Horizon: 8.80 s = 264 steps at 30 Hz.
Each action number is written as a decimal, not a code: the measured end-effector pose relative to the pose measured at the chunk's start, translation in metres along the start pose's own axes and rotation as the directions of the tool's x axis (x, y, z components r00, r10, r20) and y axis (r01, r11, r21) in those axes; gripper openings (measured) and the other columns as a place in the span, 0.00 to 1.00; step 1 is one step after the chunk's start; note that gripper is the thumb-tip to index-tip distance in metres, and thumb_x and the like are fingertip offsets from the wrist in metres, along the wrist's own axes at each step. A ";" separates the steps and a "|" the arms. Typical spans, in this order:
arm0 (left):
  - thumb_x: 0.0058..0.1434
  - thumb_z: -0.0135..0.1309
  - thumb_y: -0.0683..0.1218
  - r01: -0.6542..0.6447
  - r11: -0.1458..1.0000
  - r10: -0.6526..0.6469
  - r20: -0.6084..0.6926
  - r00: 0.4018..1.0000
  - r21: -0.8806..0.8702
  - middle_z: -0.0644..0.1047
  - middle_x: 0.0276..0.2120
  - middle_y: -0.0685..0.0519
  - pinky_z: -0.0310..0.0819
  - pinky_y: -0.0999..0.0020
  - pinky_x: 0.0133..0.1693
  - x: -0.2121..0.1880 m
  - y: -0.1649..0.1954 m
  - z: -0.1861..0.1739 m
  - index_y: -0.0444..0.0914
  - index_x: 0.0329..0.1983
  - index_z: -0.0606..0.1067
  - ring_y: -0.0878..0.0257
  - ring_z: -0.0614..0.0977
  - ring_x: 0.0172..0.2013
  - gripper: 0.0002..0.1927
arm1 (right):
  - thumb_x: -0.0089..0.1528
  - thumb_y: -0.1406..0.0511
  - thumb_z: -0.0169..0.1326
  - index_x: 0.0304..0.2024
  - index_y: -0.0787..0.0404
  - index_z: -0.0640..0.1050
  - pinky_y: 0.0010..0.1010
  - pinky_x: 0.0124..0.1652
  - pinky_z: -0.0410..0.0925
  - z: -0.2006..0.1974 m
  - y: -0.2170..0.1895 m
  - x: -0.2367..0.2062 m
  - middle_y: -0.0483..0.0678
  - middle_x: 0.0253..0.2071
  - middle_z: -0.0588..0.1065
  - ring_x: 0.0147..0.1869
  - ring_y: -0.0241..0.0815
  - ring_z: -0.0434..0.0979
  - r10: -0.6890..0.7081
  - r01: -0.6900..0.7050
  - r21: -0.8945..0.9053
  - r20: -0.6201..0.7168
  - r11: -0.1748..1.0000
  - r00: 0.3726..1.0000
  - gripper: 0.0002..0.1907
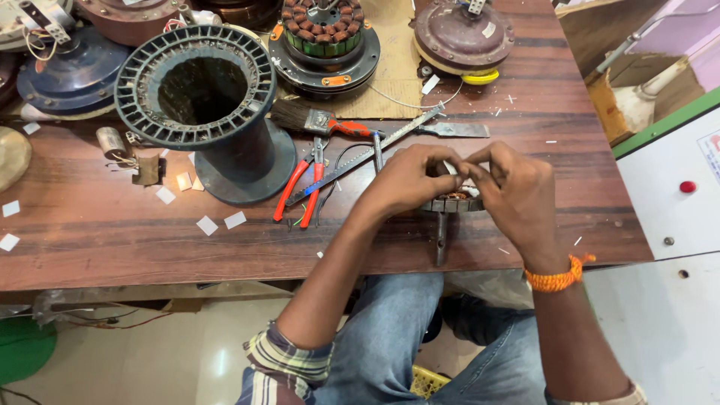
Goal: The person sits at a workbench and works on a small electric motor armature, using both hands to fit and press small components around the commutator and adjust parts on the assembly by hand. The work continues throughout the clip with the armature held against the bench.
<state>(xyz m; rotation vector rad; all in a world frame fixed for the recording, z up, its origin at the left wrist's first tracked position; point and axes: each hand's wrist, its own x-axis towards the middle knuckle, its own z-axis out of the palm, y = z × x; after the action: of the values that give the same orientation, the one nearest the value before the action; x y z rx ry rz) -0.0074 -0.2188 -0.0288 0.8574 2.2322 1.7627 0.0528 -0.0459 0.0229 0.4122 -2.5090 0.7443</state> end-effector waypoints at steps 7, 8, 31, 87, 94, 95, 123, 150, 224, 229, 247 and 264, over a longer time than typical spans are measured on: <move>0.60 0.63 0.41 -0.116 0.951 0.155 0.117 0.981 -0.287 0.85 0.37 0.54 0.78 0.71 0.46 -0.006 -0.039 -0.024 0.34 0.45 0.84 0.71 0.82 0.40 0.10 | 0.59 0.65 0.66 0.39 0.61 0.83 0.32 0.22 0.54 -0.006 -0.023 -0.030 0.45 0.15 0.59 0.19 0.35 0.56 0.158 -0.162 0.066 0.065 0.985 0.985 0.08; 0.60 0.63 0.42 -0.139 0.956 0.173 0.113 0.979 -0.259 0.86 0.38 0.54 0.78 0.71 0.47 -0.006 -0.041 -0.026 0.35 0.45 0.84 0.71 0.83 0.40 0.10 | 0.60 0.64 0.66 0.39 0.60 0.83 0.32 0.22 0.53 -0.005 -0.027 -0.034 0.45 0.15 0.60 0.20 0.34 0.56 0.189 -0.194 0.074 0.070 0.978 0.979 0.08; 0.53 0.68 0.44 -0.363 0.794 0.517 -0.227 0.825 0.487 0.81 0.44 0.54 0.77 0.59 0.47 -0.067 0.013 0.022 0.42 0.52 0.77 0.54 0.81 0.44 0.22 | 0.61 0.72 0.64 0.38 0.64 0.83 0.28 0.26 0.62 0.005 0.016 -0.119 0.48 0.22 0.76 0.23 0.33 0.68 0.298 -0.287 0.110 -0.104 0.952 0.949 0.04; 0.55 0.67 0.47 -0.399 0.911 0.405 -0.045 0.913 0.107 0.82 0.43 0.51 0.78 0.64 0.45 -0.047 0.017 -0.003 0.38 0.51 0.79 0.59 0.83 0.42 0.21 | 0.61 0.71 0.57 0.40 0.62 0.80 0.31 0.28 0.66 0.035 -0.008 -0.116 0.52 0.26 0.76 0.24 0.37 0.73 0.171 -0.168 0.194 0.002 0.967 0.985 0.05; 0.55 0.67 0.44 -0.422 0.766 0.554 -0.164 0.816 0.484 0.81 0.44 0.52 0.78 0.60 0.46 -0.063 0.013 0.021 0.41 0.52 0.77 0.53 0.81 0.44 0.21 | 0.60 0.73 0.63 0.38 0.65 0.82 0.29 0.29 0.66 -0.002 0.017 -0.119 0.51 0.27 0.79 0.26 0.37 0.73 0.267 -0.255 0.119 -0.097 0.960 0.959 0.04; 0.55 0.67 0.44 -0.431 0.754 0.572 -0.172 0.802 0.496 0.81 0.45 0.52 0.78 0.60 0.46 -0.063 0.011 0.022 0.40 0.52 0.76 0.54 0.81 0.44 0.21 | 0.60 0.73 0.63 0.38 0.65 0.82 0.28 0.29 0.66 -0.013 0.014 -0.114 0.50 0.30 0.80 0.27 0.35 0.74 0.215 -0.199 0.127 -0.128 0.972 0.968 0.04; 0.54 0.62 0.56 0.114 0.991 -0.099 -0.209 0.973 0.065 0.85 0.31 0.47 0.79 0.63 0.36 -0.009 0.010 0.007 0.43 0.48 0.83 0.59 0.87 0.31 0.21 | 0.61 0.67 0.63 0.39 0.63 0.83 0.27 0.22 0.60 -0.003 -0.003 0.010 0.44 0.17 0.67 0.22 0.27 0.64 0.179 -0.187 0.172 0.062 0.967 0.982 0.06; 0.53 0.67 0.50 -0.354 0.842 0.474 -0.244 0.846 0.407 0.82 0.44 0.50 0.77 0.61 0.48 -0.051 0.013 0.016 0.42 0.51 0.79 0.53 0.83 0.44 0.22 | 0.59 0.66 0.62 0.38 0.60 0.80 0.34 0.27 0.64 0.032 0.023 -0.099 0.52 0.21 0.72 0.22 0.40 0.67 0.294 -0.285 0.176 -0.025 0.942 0.955 0.06; 0.60 0.62 0.42 -0.033 0.960 0.065 0.107 0.992 -0.277 0.85 0.37 0.55 0.77 0.70 0.49 -0.008 -0.026 -0.023 0.34 0.42 0.84 0.69 0.83 0.41 0.09 | 0.58 0.61 0.66 0.38 0.57 0.85 0.35 0.22 0.56 -0.019 -0.029 -0.026 0.47 0.16 0.64 0.19 0.37 0.59 0.184 -0.190 0.021 0.167 0.981 0.969 0.09; 0.59 0.62 0.42 -0.085 0.976 0.099 0.060 0.993 -0.199 0.85 0.38 0.54 0.77 0.70 0.49 -0.009 -0.023 -0.023 0.34 0.43 0.84 0.69 0.83 0.41 0.10 | 0.58 0.62 0.65 0.39 0.58 0.84 0.33 0.24 0.57 -0.010 -0.037 -0.037 0.47 0.18 0.64 0.21 0.37 0.60 0.164 -0.174 0.103 0.102 0.979 0.981 0.09; 0.51 0.67 0.45 -0.346 0.808 0.475 -0.180 0.861 0.477 0.82 0.44 0.49 0.76 0.59 0.46 -0.059 0.034 0.015 0.40 0.51 0.78 0.52 0.81 0.43 0.23 | 0.59 0.69 0.61 0.38 0.64 0.81 0.33 0.30 0.68 0.013 0.008 -0.105 0.54 0.28 0.78 0.26 0.43 0.76 0.280 -0.285 0.190 0.056 0.939 0.958 0.06; 0.55 0.65 0.41 -0.397 0.734 0.582 -0.209 0.786 0.551 0.81 0.46 0.52 0.78 0.60 0.48 -0.065 0.021 0.025 0.39 0.51 0.76 0.53 0.82 0.46 0.20 | 0.60 0.71 0.63 0.38 0.64 0.82 0.29 0.28 0.66 -0.035 -0.020 -0.040 0.50 0.29 0.79 0.26 0.37 0.76 -0.015 0.013 0.131 0.010 0.991 1.000 0.04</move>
<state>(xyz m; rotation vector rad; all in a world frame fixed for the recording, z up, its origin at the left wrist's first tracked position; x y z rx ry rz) 0.0645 -0.2297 -0.0297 1.4585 2.9969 1.6831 0.1076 -0.0364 0.0360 0.4799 -2.4733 0.9062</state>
